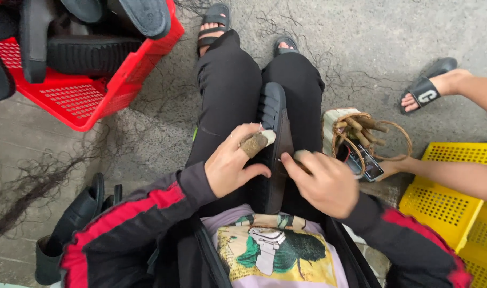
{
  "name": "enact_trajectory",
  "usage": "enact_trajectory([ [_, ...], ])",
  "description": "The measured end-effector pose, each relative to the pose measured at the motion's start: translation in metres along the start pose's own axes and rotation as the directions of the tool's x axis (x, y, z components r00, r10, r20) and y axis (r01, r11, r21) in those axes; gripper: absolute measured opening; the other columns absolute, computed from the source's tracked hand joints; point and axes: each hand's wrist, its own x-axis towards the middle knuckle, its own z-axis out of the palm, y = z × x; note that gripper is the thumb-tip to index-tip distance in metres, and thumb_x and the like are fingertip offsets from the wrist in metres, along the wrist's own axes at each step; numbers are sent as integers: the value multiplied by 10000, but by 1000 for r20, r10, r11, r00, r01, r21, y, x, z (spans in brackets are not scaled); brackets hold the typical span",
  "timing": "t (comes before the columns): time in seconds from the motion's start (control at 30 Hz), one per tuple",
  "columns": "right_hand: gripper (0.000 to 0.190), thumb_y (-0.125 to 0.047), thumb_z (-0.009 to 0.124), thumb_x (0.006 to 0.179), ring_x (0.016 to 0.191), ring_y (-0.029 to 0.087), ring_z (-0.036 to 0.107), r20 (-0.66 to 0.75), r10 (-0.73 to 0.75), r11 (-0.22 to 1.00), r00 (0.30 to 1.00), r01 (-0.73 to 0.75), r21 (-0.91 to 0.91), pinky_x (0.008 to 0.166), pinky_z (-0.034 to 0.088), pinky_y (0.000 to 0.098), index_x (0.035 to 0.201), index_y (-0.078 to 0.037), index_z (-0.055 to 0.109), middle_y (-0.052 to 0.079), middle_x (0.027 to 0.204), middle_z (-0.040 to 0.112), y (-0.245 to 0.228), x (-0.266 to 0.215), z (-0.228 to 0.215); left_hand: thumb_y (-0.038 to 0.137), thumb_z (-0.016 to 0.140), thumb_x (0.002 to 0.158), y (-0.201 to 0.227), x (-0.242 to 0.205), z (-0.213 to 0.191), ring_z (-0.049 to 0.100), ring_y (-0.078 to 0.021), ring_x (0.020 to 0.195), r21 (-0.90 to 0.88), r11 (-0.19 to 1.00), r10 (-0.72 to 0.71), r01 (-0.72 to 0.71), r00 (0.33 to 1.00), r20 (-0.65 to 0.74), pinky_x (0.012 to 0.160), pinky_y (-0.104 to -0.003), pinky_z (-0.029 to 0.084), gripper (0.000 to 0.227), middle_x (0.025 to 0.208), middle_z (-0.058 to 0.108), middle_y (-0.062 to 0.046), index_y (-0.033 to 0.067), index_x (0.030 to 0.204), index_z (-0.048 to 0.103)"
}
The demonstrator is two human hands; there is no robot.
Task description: Hand-sewing the sole of a slipper to the upper part using a needle and thread.
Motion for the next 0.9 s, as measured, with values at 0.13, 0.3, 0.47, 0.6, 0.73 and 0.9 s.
enact_trajectory([
  [0.13,296,-102,523,885,623,205,553,-31,58,994,998,-55,97,521,486,320,1179,-76,551,42,832,462,-12,3,16,356,811,706,1,0,-1,572,-384,1103,26,999,31,-30,999,-33,913,-421,530,614,1191,484,-184,-40,1121,591],
  [0.3,305,-37,655,864,615,249,549,-78,129,965,989,-107,240,550,518,341,1161,-27,586,73,812,501,-13,5,3,364,693,855,31,-7,-15,590,-249,804,247,969,19,2,997,-81,658,-321,520,347,1000,487,-87,43,759,602],
  [0.47,356,-77,757,779,688,249,635,-166,238,895,957,-150,419,602,548,330,1122,-25,681,94,845,610,-12,-7,18,33,648,870,29,-17,-11,680,-204,699,-760,563,-349,324,927,137,484,-240,580,143,1015,573,-160,-67,971,628],
  [0.6,326,-99,697,831,640,246,622,-147,201,928,969,-140,345,549,535,337,1155,-68,679,93,830,595,-14,-2,10,39,673,822,9,-24,10,594,-134,496,-467,788,-404,401,909,100,412,-253,485,329,699,602,-69,-9,1103,507],
  [0.73,331,-122,537,902,554,197,589,-29,118,985,993,-113,127,512,528,325,1221,-130,627,71,808,542,-4,-6,-23,31,669,804,24,-16,3,492,-101,418,-388,839,-386,382,920,73,512,-229,511,402,552,506,28,-7,1157,481],
  [0.9,345,85,593,842,877,293,567,124,595,768,794,-608,201,739,467,356,1184,44,614,181,1108,592,33,-69,-58,2,669,774,52,4,-30,546,-139,635,-112,916,-396,386,914,-92,592,-228,473,267,1002,582,-70,2,1034,610],
])
